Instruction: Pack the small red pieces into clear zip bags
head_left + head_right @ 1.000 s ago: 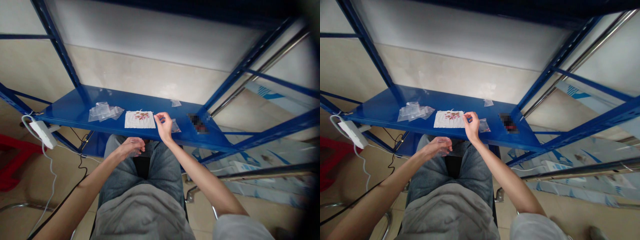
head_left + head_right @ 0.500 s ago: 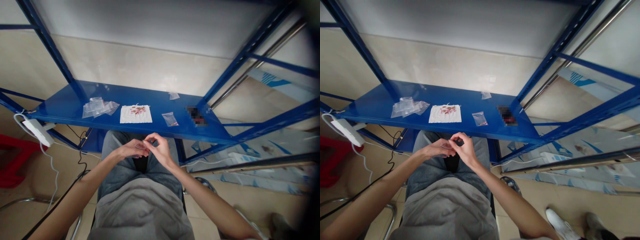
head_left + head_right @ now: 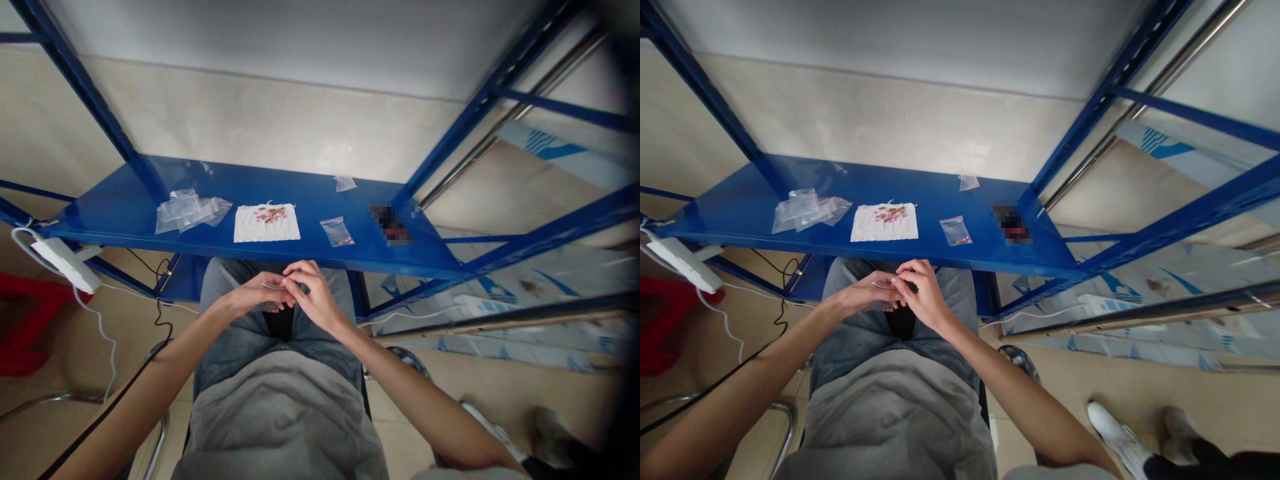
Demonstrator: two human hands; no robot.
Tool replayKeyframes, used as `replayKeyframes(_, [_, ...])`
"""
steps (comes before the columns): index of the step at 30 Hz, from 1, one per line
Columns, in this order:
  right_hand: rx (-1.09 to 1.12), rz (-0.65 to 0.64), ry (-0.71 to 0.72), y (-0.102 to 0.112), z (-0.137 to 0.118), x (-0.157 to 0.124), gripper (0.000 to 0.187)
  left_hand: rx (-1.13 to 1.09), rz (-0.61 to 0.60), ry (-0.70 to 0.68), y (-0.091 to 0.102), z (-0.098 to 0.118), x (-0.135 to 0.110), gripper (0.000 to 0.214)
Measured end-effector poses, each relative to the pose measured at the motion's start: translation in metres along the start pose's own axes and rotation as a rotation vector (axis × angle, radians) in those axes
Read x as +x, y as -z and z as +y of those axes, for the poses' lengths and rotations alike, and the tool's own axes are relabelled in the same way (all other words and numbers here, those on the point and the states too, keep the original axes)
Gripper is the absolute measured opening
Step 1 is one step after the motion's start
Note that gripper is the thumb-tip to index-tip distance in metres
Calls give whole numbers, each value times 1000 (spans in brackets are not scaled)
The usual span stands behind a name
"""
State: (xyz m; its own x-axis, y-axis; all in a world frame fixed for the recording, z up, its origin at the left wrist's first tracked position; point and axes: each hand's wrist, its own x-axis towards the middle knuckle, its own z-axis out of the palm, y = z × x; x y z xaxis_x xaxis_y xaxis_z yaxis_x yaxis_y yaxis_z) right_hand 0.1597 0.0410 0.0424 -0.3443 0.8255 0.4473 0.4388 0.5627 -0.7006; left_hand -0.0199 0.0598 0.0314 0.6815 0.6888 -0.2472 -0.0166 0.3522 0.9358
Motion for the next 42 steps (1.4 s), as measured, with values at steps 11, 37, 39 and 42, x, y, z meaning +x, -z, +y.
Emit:
replayKeyframes(11, [54,147,-118,2,4,-2,26,244,35,-58,20,2,-6,39])
replayKeyframes(37, [644,332,-509,-8,11,-3,26,362,183,-227,-16,-15,4,37])
replayKeyframes(39, [666,320,-505,-9,10,-3,26,362,190,-228,-15,-17,4,36])
replayKeyframes(42, [703,270,-462,-8,7,-3,24,337,233,-243,-12,-19,6,34])
